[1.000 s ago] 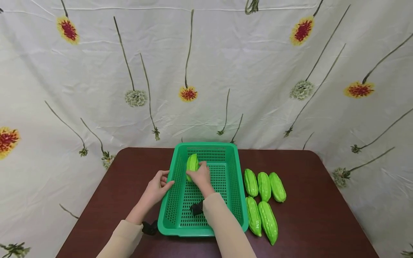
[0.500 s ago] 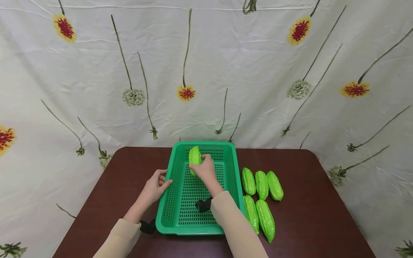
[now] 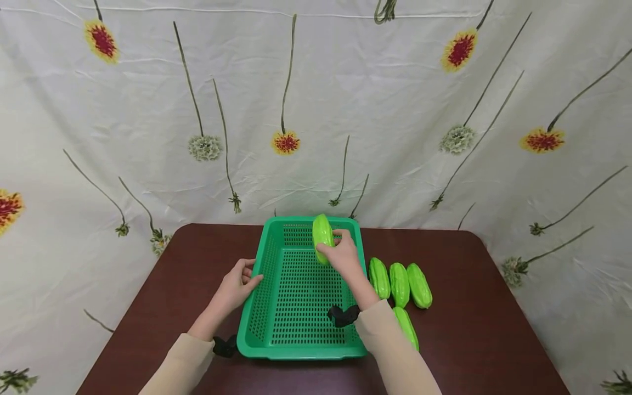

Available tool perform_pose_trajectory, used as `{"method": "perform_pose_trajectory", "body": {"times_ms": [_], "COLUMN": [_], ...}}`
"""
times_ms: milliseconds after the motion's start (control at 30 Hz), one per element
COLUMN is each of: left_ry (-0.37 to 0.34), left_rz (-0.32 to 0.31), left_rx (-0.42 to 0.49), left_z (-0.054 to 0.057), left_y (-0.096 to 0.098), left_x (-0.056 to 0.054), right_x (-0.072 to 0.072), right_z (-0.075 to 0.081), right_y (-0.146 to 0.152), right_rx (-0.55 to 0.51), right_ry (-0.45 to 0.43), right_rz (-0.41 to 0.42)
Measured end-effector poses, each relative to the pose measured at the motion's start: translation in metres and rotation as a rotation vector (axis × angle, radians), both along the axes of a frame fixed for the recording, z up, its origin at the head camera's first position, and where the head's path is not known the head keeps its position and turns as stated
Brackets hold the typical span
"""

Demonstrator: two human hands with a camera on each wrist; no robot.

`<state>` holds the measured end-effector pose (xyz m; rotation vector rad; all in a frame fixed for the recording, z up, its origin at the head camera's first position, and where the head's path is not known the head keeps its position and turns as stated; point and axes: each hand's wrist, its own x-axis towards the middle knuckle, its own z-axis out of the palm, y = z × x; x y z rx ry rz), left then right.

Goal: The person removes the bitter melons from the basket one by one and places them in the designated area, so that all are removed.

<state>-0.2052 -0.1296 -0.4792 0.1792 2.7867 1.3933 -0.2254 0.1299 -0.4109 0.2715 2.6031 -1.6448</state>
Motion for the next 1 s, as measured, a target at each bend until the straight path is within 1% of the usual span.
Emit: {"method": "perform_pose_trajectory", "body": {"times_ms": [100,167,300,400,567,733,1000], "left_ry": [-0.005,-0.01,-0.009,-0.007,-0.013,-0.017,-0.008], "left_rz": [-0.002,-0.002,-0.004,-0.005,-0.008,-0.005,-0.008], "left_rx": [-0.003,-0.001,0.001,0.0,-0.005,0.003,-0.002], "left_z": [0.0,-0.001,-0.001,-0.002,-0.003,-0.004,-0.003], "left_y": [-0.001,-0.001,-0.001,-0.001,-0.002,-0.003,-0.002], "left_x": [0.0,0.0,-0.001,-0.001,-0.001,0.0,-0.002], "right_x": [0.006,0.011,0.024,0.035,0.054,0.068,0.093], "right_z": [0.004,0.007,0.011,0.011,0.004,-0.004,-0.019], "right_y": [0.015,0.025,0.046,0.062,0.088,0.11,0.143], "right_rx": [-0.02,-0.015,-0.013,-0.01,-0.012,0.027,0.05], "right_ry": [-0.006,-0.005,0.007,0.016,-0.014,-0.06,-0.108], "right_rz": [0.012,0.018,0.021,0.012,0.006,-0.003,-0.045]}}
